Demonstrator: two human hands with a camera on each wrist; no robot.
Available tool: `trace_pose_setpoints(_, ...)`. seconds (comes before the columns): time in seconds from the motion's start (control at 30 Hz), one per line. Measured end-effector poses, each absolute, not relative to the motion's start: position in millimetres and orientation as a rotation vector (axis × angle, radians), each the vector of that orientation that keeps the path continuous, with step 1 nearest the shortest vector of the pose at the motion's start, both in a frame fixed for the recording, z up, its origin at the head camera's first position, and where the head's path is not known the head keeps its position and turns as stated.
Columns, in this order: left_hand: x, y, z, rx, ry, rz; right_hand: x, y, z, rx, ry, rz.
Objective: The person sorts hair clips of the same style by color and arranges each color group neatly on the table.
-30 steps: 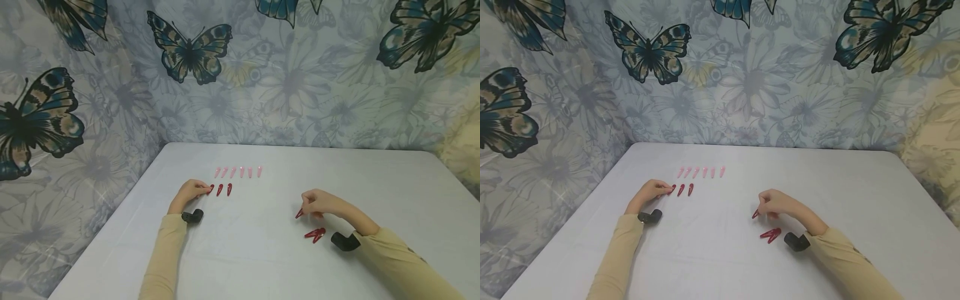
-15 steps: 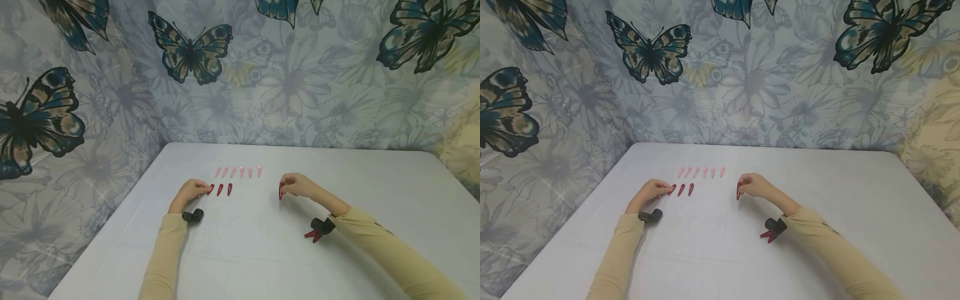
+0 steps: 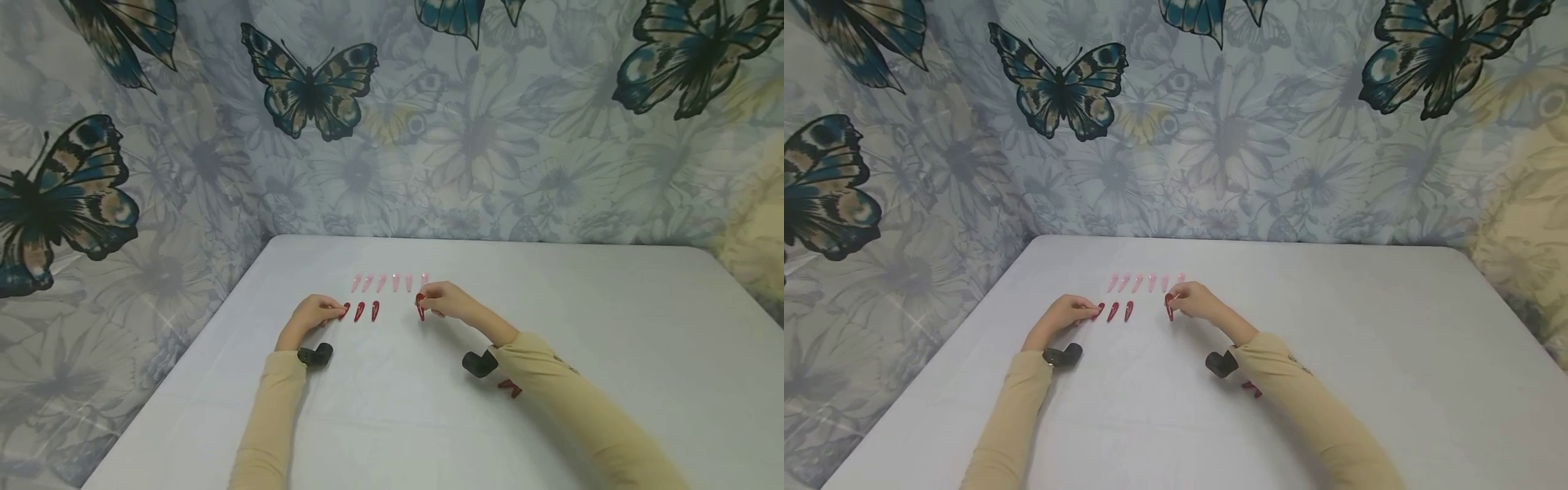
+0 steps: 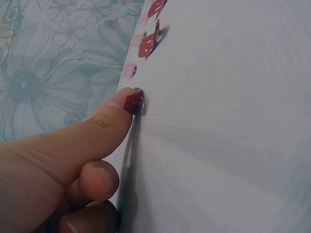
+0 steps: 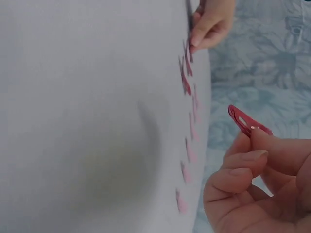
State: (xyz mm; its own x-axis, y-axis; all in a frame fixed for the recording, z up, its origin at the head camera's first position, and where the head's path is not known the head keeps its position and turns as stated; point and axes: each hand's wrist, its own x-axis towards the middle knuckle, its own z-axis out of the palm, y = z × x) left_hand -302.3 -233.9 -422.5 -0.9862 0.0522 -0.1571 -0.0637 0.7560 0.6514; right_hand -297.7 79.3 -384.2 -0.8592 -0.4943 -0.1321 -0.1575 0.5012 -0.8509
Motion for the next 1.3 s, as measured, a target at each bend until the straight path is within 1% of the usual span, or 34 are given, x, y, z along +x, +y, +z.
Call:
trace_pose_setpoints(0.37,-300,-232,-427,0.001,2.789,1.079,-304,50,-404,-0.351,2.328,-1.437)
trace_pose_setpoints(0.57,-301,-233,-425,0.013,2.804,1.066,-306,37,-409,-0.263,2.475,-1.448)
trace_pose_setpoints(0.97,-299,-233,-426,0.035,2.799,1.103,-309,11,-419,-0.196,2.633,-1.406)
trace_pose_setpoints(1.3,-303,-234,-425,0.028,2.785,1.093,-310,8,-423,-0.183,2.729,-1.408)
